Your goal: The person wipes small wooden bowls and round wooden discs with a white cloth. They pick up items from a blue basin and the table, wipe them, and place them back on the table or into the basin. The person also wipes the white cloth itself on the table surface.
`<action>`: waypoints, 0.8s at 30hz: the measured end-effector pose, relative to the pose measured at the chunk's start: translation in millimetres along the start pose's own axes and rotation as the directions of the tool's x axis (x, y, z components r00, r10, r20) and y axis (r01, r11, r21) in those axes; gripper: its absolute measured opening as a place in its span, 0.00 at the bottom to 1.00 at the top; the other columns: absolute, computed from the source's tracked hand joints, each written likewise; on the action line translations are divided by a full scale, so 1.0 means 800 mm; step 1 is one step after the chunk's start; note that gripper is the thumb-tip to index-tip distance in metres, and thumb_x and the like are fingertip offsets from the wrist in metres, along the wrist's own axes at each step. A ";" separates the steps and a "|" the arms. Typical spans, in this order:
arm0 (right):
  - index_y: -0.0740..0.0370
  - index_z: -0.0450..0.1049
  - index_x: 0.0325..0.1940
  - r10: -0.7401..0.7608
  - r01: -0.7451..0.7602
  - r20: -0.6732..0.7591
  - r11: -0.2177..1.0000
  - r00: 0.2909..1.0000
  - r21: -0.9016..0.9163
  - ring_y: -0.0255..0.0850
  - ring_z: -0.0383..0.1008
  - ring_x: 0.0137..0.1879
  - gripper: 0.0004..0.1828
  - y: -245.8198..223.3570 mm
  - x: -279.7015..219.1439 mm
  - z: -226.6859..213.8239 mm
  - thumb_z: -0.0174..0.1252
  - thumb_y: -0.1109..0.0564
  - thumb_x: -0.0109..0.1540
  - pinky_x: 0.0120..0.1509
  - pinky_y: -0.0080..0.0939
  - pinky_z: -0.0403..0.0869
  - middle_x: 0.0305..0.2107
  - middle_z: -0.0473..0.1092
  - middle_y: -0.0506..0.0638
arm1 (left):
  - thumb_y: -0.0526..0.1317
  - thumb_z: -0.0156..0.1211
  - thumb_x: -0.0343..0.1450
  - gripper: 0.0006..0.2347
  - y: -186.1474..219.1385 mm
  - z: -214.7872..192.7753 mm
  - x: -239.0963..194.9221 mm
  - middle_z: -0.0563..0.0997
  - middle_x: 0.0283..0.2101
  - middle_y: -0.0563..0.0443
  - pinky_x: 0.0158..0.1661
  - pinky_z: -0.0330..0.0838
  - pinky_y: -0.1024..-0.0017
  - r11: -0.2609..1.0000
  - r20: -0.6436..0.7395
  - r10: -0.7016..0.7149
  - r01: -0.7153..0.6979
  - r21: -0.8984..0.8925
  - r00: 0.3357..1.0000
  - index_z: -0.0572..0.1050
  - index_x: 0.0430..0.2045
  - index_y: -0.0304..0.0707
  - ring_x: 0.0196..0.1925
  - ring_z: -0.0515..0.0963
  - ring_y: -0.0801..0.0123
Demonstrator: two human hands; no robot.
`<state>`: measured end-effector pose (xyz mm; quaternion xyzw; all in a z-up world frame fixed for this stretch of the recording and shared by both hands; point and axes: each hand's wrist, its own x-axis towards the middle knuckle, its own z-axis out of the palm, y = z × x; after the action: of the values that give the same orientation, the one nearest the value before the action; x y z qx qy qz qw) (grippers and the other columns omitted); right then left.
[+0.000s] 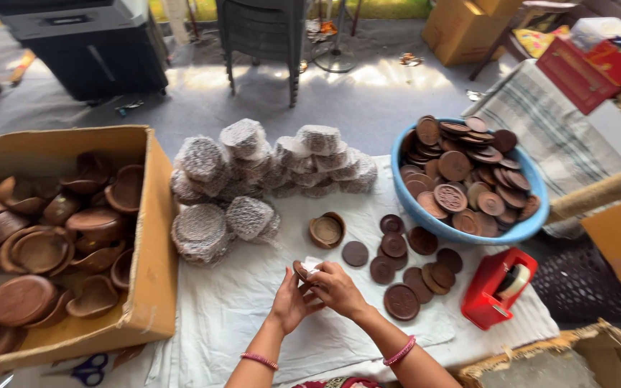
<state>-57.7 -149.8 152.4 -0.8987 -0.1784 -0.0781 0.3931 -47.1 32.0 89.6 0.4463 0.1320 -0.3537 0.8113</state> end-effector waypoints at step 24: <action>0.61 0.73 0.62 -0.210 0.222 0.090 0.962 0.973 -0.158 0.55 0.63 0.74 0.23 0.063 -0.028 0.106 0.57 0.60 0.62 0.78 0.51 0.60 0.66 0.67 0.55 | 0.64 0.40 0.72 0.31 -0.001 -0.053 0.033 0.76 0.61 0.46 0.59 0.73 0.52 0.881 0.175 -0.102 0.171 -0.441 0.979 0.67 0.62 0.43 0.62 0.75 0.56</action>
<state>-59.0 -124.9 54.3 -0.9058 -0.2825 -0.1027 0.2987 -24.2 54.3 51.2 0.2069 0.1820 -0.4014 0.8734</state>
